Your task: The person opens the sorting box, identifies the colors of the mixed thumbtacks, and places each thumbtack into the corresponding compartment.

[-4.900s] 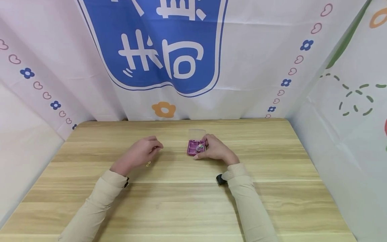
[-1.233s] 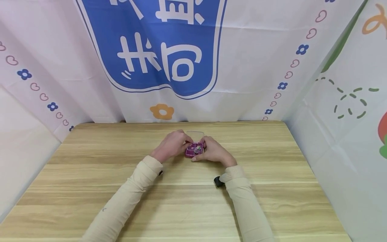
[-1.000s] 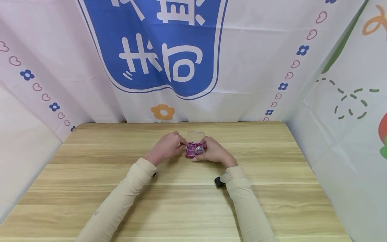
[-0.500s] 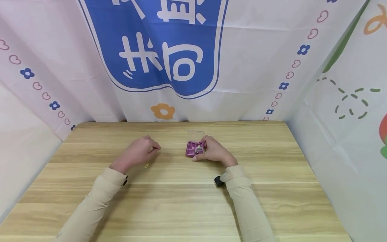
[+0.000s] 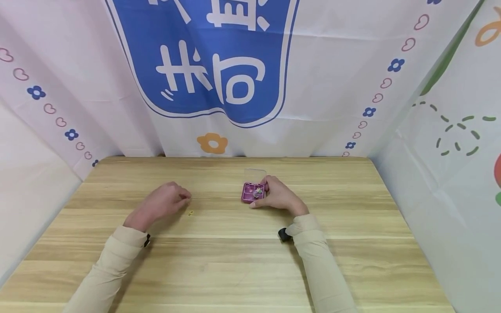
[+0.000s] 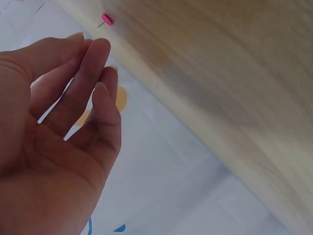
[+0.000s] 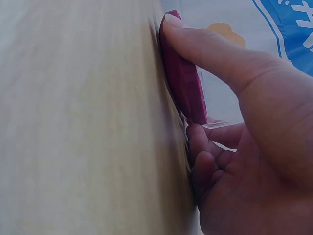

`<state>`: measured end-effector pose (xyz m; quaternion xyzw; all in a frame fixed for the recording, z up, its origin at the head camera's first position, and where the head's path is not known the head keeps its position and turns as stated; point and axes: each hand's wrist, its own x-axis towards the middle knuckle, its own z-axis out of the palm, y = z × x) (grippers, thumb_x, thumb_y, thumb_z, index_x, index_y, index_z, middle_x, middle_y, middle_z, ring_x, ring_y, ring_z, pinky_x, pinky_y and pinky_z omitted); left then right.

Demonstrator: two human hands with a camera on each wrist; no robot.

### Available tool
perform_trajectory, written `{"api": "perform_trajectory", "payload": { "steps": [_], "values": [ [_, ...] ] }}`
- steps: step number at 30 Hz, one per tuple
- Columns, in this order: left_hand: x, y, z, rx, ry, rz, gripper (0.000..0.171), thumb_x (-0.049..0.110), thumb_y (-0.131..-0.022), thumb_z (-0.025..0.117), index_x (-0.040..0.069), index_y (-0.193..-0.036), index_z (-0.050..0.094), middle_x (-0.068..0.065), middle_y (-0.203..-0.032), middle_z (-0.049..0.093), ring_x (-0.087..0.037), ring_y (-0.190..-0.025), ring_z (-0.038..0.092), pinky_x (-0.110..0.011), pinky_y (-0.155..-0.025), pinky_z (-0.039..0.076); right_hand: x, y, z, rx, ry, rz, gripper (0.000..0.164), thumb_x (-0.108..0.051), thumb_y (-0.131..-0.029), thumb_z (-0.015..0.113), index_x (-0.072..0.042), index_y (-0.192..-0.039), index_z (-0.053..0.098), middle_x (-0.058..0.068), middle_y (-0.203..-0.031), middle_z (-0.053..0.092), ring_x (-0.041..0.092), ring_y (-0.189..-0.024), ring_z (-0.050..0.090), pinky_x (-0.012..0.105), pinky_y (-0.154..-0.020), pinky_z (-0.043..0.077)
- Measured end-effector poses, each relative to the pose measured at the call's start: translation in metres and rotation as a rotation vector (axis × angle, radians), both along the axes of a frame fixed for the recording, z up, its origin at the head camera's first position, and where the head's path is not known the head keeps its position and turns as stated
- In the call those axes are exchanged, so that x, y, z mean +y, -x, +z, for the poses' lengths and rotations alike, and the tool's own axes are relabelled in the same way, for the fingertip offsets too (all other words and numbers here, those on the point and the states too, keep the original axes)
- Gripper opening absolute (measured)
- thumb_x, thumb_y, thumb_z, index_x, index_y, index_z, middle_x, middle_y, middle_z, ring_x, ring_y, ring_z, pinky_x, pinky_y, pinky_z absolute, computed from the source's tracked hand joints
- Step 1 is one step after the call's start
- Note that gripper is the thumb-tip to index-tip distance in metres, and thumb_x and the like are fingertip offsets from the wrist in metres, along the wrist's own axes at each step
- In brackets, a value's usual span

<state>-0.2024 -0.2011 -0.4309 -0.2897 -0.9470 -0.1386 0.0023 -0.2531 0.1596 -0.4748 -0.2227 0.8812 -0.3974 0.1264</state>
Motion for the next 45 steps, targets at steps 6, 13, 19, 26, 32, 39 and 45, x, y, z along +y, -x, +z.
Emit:
{"api": "perform_trajectory", "payload": {
  "steps": [6,13,19,26,32,39,45],
  "values": [
    [-0.002,-0.006,-0.002,-0.104,-0.031,0.028,0.008,0.003,-0.081,0.069,0.006,-0.087,0.073,-0.004,-0.085,0.07,-0.014,-0.077,0.061,-0.039,-0.071,0.055,-0.001,0.001,0.0,0.008,-0.004,0.002,0.072,-0.036,-0.061,0.087,-0.003,-0.112,0.048,0.01,-0.093,0.053,0.021,-0.079,0.05,0.036,-0.07,0.048],
    [-0.003,-0.009,-0.005,-0.131,-0.05,0.067,0.011,0.001,-0.081,0.068,0.009,-0.086,0.074,-0.003,-0.088,0.071,-0.015,-0.081,0.062,-0.039,-0.073,0.055,0.0,0.0,0.001,0.008,-0.012,-0.003,0.072,-0.037,-0.061,0.087,-0.004,-0.112,0.048,0.009,-0.092,0.053,0.021,-0.078,0.049,0.035,-0.068,0.048],
    [-0.003,-0.008,-0.008,-0.109,-0.047,0.066,0.008,0.003,-0.081,0.07,0.01,-0.083,0.074,-0.001,-0.084,0.071,-0.013,-0.077,0.062,-0.038,-0.071,0.055,0.001,-0.002,0.003,0.003,-0.007,-0.003,0.071,-0.037,-0.061,0.087,-0.003,-0.111,0.049,0.01,-0.092,0.053,0.021,-0.079,0.049,0.036,-0.068,0.048],
    [-0.004,-0.009,-0.01,-0.123,-0.08,0.076,0.006,0.004,-0.082,0.069,0.01,-0.082,0.073,0.0,-0.08,0.069,-0.011,-0.072,0.059,-0.036,-0.067,0.054,0.0,-0.001,0.004,0.004,-0.016,-0.009,0.073,-0.037,-0.061,0.087,-0.003,-0.112,0.048,0.01,-0.093,0.053,0.021,-0.079,0.049,0.036,-0.069,0.047],
    [-0.004,-0.008,-0.011,-0.124,-0.076,0.076,0.005,0.007,-0.084,0.068,0.01,-0.081,0.071,0.001,-0.078,0.067,-0.01,-0.07,0.056,-0.034,-0.065,0.052,0.001,-0.002,0.004,0.009,-0.024,-0.006,0.073,-0.037,-0.061,0.087,-0.003,-0.113,0.048,0.01,-0.093,0.052,0.021,-0.08,0.049,0.036,-0.07,0.047],
    [-0.001,-0.003,-0.013,-0.079,-0.077,0.078,0.006,0.009,-0.084,0.068,0.011,-0.079,0.069,0.002,-0.075,0.066,-0.01,-0.068,0.056,-0.035,-0.065,0.053,0.001,-0.001,0.005,-0.001,-0.021,-0.012,0.073,-0.037,-0.061,0.087,-0.003,-0.113,0.048,0.01,-0.092,0.053,0.021,-0.079,0.05,0.036,-0.069,0.048],
    [0.007,0.001,-0.008,-0.059,-0.128,0.061,0.007,0.006,-0.08,0.066,0.011,-0.078,0.07,0.003,-0.074,0.068,-0.011,-0.071,0.06,-0.036,-0.069,0.055,0.001,-0.001,0.002,0.003,-0.019,-0.012,0.074,-0.04,-0.06,0.087,-0.005,-0.113,0.048,0.009,-0.093,0.053,0.021,-0.079,0.049,0.036,-0.069,0.048]
  ]
}}
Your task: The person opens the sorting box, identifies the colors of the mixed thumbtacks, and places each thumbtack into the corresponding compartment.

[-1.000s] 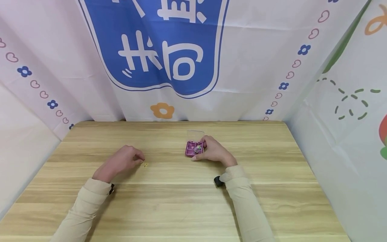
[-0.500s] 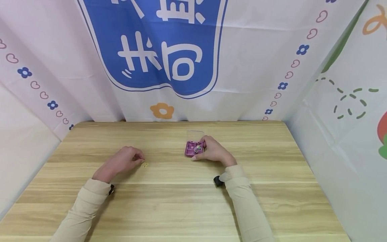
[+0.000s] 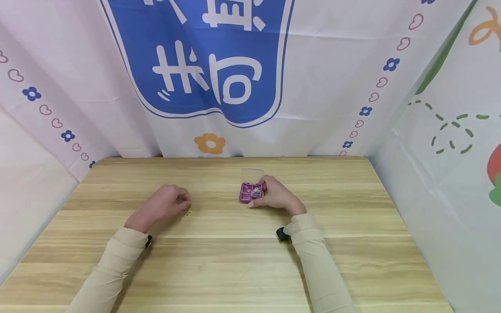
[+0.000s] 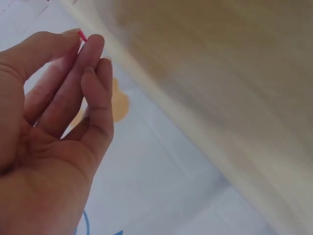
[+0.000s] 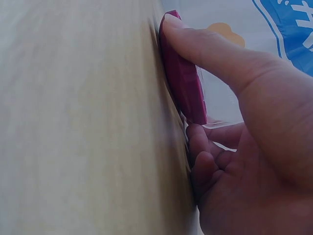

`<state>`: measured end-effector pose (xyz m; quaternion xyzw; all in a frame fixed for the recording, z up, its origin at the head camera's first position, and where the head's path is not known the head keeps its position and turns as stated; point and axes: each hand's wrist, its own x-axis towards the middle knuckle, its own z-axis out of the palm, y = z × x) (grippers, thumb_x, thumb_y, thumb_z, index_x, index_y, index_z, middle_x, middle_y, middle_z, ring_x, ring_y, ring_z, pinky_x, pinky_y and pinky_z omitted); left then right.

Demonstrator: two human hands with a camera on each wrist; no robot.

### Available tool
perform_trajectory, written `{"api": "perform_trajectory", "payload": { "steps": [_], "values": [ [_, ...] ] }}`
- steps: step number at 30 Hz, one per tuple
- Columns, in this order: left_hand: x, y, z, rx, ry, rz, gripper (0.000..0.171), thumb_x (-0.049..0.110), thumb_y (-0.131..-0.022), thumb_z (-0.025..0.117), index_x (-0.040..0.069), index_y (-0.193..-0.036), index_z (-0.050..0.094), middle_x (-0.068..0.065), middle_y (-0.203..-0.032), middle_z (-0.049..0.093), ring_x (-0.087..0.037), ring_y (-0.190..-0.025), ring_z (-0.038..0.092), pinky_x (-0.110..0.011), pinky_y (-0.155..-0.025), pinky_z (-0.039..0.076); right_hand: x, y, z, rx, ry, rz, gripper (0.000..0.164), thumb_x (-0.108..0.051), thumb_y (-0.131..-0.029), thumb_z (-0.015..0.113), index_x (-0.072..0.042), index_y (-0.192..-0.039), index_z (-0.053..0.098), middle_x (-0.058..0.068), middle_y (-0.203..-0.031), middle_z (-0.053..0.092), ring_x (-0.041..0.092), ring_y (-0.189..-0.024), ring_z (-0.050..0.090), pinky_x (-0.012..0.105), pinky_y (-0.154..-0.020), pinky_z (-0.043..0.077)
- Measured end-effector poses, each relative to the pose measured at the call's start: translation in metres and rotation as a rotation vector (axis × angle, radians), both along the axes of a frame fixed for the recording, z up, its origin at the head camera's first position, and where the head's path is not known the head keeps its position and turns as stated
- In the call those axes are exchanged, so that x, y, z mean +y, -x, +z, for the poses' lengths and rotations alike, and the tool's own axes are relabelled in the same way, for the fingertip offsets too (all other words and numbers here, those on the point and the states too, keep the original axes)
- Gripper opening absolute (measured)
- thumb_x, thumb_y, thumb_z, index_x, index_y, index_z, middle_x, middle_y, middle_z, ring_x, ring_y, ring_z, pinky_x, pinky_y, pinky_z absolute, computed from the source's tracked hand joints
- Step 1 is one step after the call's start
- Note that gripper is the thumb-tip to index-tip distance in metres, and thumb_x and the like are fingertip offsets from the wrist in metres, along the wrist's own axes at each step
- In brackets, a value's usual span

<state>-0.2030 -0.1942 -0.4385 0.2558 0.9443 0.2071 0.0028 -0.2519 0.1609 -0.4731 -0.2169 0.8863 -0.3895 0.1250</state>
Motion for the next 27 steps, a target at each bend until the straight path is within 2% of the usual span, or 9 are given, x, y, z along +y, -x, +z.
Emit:
{"api": "perform_trajectory", "payload": {
  "steps": [5,10,15,21,27],
  "values": [
    [0.01,0.004,0.007,0.003,-0.017,0.006,0.01,0.005,-0.08,0.063,0.011,-0.08,0.071,0.005,-0.075,0.067,-0.011,-0.074,0.058,-0.034,-0.066,0.053,0.0,0.0,-0.002,0.003,-0.003,-0.005,0.074,-0.041,-0.059,0.087,-0.006,-0.112,0.049,0.009,-0.093,0.052,0.021,-0.079,0.049,0.035,-0.068,0.047],
    [0.021,0.009,0.014,0.033,-0.009,-0.002,0.011,0.007,-0.082,0.062,0.008,-0.088,0.072,0.0,-0.082,0.068,-0.017,-0.083,0.058,-0.037,-0.07,0.053,0.0,-0.002,-0.003,0.004,0.0,-0.007,0.073,-0.04,-0.059,0.087,-0.006,-0.111,0.049,0.01,-0.092,0.052,0.021,-0.077,0.048,0.035,-0.066,0.047],
    [0.032,0.016,0.021,0.107,0.007,-0.011,0.018,0.007,-0.086,0.06,0.002,-0.099,0.07,-0.005,-0.087,0.067,-0.021,-0.087,0.056,-0.037,-0.072,0.053,0.0,-0.004,-0.002,0.007,0.01,0.0,0.071,-0.037,-0.059,0.087,-0.005,-0.11,0.05,0.01,-0.092,0.054,0.021,-0.077,0.049,0.036,-0.066,0.048],
    [0.043,0.025,0.027,0.218,0.007,-0.051,0.014,0.005,-0.085,0.059,0.004,-0.092,0.071,-0.004,-0.083,0.065,-0.02,-0.081,0.055,-0.036,-0.071,0.052,-0.001,-0.004,0.0,0.004,0.018,0.002,0.071,-0.036,-0.06,0.088,-0.003,-0.11,0.05,0.011,-0.092,0.054,0.022,-0.077,0.049,0.037,-0.067,0.048],
    [0.063,0.03,0.033,0.208,0.037,-0.086,0.011,0.006,-0.086,0.061,0.004,-0.092,0.069,-0.004,-0.084,0.064,-0.016,-0.08,0.054,-0.033,-0.071,0.052,-0.001,-0.003,0.0,0.015,0.011,0.002,0.071,-0.037,-0.06,0.087,-0.005,-0.11,0.049,0.01,-0.092,0.053,0.021,-0.076,0.048,0.036,-0.066,0.047]
  ]
}}
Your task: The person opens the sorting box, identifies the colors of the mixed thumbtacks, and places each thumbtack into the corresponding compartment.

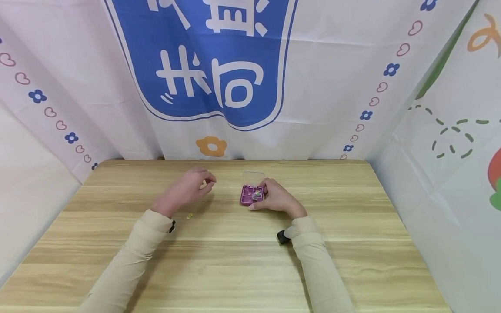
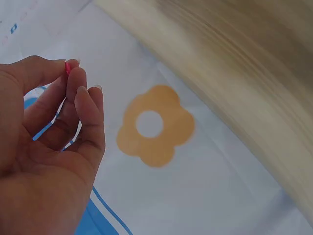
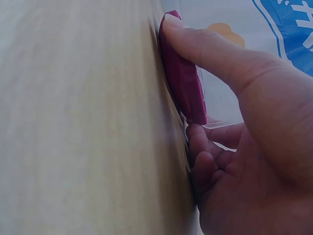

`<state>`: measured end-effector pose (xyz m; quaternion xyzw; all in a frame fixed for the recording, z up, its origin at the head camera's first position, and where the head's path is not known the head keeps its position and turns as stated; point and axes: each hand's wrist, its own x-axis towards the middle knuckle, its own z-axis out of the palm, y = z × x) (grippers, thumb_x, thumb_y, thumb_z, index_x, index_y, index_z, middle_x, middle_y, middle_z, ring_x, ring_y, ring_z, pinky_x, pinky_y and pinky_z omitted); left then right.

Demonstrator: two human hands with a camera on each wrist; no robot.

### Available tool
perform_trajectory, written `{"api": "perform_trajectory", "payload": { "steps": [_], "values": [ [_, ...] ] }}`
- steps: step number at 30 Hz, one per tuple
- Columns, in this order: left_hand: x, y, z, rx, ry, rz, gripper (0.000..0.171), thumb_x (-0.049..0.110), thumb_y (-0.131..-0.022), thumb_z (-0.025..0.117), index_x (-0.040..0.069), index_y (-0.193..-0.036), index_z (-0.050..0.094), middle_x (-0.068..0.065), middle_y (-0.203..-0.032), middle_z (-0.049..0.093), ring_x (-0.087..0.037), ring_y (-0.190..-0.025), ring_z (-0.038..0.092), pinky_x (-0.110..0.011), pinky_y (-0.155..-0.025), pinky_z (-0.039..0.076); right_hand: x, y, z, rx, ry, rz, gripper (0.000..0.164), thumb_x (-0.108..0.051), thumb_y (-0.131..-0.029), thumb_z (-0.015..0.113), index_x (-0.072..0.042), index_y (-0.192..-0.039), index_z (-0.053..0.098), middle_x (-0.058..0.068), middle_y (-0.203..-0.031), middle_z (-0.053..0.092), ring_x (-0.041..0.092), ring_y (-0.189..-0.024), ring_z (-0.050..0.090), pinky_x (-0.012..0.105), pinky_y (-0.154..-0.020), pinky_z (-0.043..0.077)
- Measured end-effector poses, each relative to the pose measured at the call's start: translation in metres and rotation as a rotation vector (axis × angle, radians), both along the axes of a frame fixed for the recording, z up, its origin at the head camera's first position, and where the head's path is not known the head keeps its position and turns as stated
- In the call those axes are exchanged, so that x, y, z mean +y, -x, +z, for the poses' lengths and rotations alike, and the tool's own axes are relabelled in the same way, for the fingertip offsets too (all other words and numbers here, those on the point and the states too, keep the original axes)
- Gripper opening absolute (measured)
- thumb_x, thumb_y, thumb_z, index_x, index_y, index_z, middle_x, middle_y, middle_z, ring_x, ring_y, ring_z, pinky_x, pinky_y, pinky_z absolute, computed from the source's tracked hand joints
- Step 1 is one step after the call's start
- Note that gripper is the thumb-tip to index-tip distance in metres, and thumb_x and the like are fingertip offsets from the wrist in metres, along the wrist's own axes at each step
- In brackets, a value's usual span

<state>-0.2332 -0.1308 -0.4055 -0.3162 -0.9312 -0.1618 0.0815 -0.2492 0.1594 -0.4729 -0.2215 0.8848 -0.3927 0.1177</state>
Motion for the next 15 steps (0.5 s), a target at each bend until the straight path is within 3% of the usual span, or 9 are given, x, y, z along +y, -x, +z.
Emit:
{"api": "perform_trajectory", "payload": {
  "steps": [7,15],
  "values": [
    [0.037,0.009,0.002,-0.046,0.03,-0.039,0.011,0.01,-0.086,0.066,0.006,-0.095,0.07,-0.003,-0.087,0.066,-0.015,-0.081,0.056,-0.031,-0.074,0.052,-0.001,0.0,0.002,-0.014,0.005,-0.01,0.07,-0.036,-0.061,0.087,-0.004,-0.11,0.049,0.01,-0.09,0.054,0.021,-0.076,0.05,0.036,-0.066,0.047],
    [0.069,0.02,-0.009,-0.13,-0.001,-0.088,0.012,0.007,-0.084,0.068,0.007,-0.095,0.072,-0.001,-0.086,0.069,-0.014,-0.08,0.059,-0.031,-0.075,0.051,-0.001,0.0,0.001,0.002,0.039,0.008,0.066,-0.034,-0.061,0.087,-0.004,-0.106,0.051,0.011,-0.089,0.056,0.02,-0.075,0.051,0.036,-0.064,0.047]
  ]
}}
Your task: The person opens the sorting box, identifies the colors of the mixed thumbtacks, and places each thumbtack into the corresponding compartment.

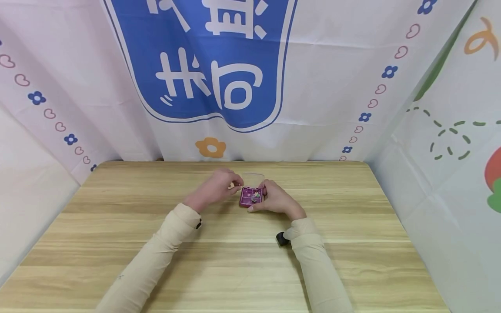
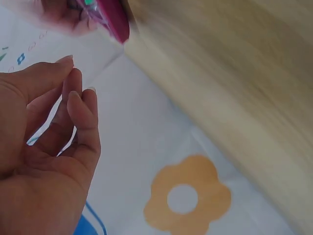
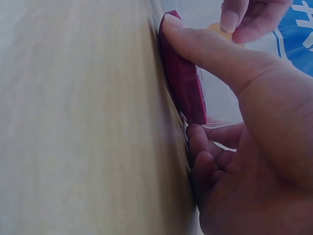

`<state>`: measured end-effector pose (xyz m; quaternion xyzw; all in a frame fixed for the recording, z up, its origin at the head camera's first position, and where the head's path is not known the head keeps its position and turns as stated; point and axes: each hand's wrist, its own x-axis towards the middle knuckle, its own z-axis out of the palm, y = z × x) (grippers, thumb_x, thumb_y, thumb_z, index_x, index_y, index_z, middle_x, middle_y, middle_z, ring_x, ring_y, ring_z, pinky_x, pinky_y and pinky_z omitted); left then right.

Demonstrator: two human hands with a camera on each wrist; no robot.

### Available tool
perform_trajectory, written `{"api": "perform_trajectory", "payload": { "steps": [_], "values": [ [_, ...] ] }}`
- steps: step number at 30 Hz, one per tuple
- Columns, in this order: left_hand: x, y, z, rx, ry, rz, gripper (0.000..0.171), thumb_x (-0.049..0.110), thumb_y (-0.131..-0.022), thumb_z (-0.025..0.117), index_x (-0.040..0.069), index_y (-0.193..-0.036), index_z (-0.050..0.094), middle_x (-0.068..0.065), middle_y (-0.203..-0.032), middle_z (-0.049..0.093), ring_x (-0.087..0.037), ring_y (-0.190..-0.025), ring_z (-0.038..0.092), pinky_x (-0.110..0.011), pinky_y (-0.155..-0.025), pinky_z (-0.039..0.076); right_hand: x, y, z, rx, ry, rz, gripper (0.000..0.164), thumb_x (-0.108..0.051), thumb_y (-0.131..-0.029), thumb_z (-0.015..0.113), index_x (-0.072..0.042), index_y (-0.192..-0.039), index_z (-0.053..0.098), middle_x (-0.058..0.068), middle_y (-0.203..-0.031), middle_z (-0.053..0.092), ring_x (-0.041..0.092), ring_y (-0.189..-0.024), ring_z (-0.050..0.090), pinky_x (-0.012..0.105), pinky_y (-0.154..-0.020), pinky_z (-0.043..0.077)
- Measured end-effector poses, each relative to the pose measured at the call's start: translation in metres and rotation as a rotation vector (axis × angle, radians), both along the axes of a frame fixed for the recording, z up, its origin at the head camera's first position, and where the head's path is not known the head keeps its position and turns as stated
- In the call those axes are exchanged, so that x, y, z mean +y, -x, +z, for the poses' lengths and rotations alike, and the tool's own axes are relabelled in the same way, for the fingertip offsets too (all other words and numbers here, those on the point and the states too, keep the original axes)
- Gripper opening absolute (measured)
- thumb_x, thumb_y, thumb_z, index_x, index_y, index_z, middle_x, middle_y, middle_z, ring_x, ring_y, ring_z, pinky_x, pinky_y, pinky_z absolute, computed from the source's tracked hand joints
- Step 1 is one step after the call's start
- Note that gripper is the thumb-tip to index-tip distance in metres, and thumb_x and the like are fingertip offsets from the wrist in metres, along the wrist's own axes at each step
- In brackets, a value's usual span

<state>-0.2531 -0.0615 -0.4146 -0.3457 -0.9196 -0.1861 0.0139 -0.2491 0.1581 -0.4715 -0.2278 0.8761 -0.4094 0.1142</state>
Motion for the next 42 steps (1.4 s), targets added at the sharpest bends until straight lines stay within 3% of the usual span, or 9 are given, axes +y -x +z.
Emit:
{"api": "perform_trajectory", "payload": {
  "steps": [5,13,21,42],
  "values": [
    [0.012,0.002,-0.01,-0.045,0.011,0.021,0.011,0.008,-0.082,0.071,0.01,-0.093,0.073,0.001,-0.087,0.07,-0.014,-0.081,0.059,-0.032,-0.077,0.05,0.001,0.001,-0.002,-0.005,0.021,0.014,0.066,-0.035,-0.061,0.087,-0.004,-0.106,0.051,0.011,-0.09,0.057,0.021,-0.076,0.052,0.036,-0.066,0.048],
    [0.019,0.003,-0.019,-0.016,0.047,0.058,0.013,0.01,-0.081,0.073,0.014,-0.092,0.075,0.002,-0.088,0.072,-0.011,-0.078,0.057,-0.032,-0.077,0.049,0.0,0.001,0.0,-0.006,-0.003,0.006,0.068,-0.036,-0.061,0.087,-0.003,-0.108,0.051,0.011,-0.091,0.058,0.02,-0.077,0.053,0.036,-0.067,0.048],
    [0.02,0.005,-0.02,0.051,0.074,0.046,0.015,0.011,-0.08,0.074,0.017,-0.093,0.076,0.002,-0.089,0.073,-0.012,-0.079,0.057,-0.032,-0.077,0.05,0.0,0.0,0.002,-0.015,0.001,0.011,0.069,-0.034,-0.061,0.087,-0.002,-0.109,0.05,0.012,-0.09,0.058,0.02,-0.077,0.054,0.036,-0.068,0.049],
    [0.019,0.003,-0.018,0.049,0.08,0.071,0.013,0.014,-0.08,0.074,0.02,-0.091,0.076,0.006,-0.088,0.072,-0.01,-0.078,0.055,-0.029,-0.071,0.05,0.001,0.002,-0.001,-0.007,-0.006,0.004,0.069,-0.036,-0.06,0.087,-0.004,-0.108,0.05,0.011,-0.089,0.056,0.021,-0.077,0.054,0.036,-0.068,0.049]
  ]
}}
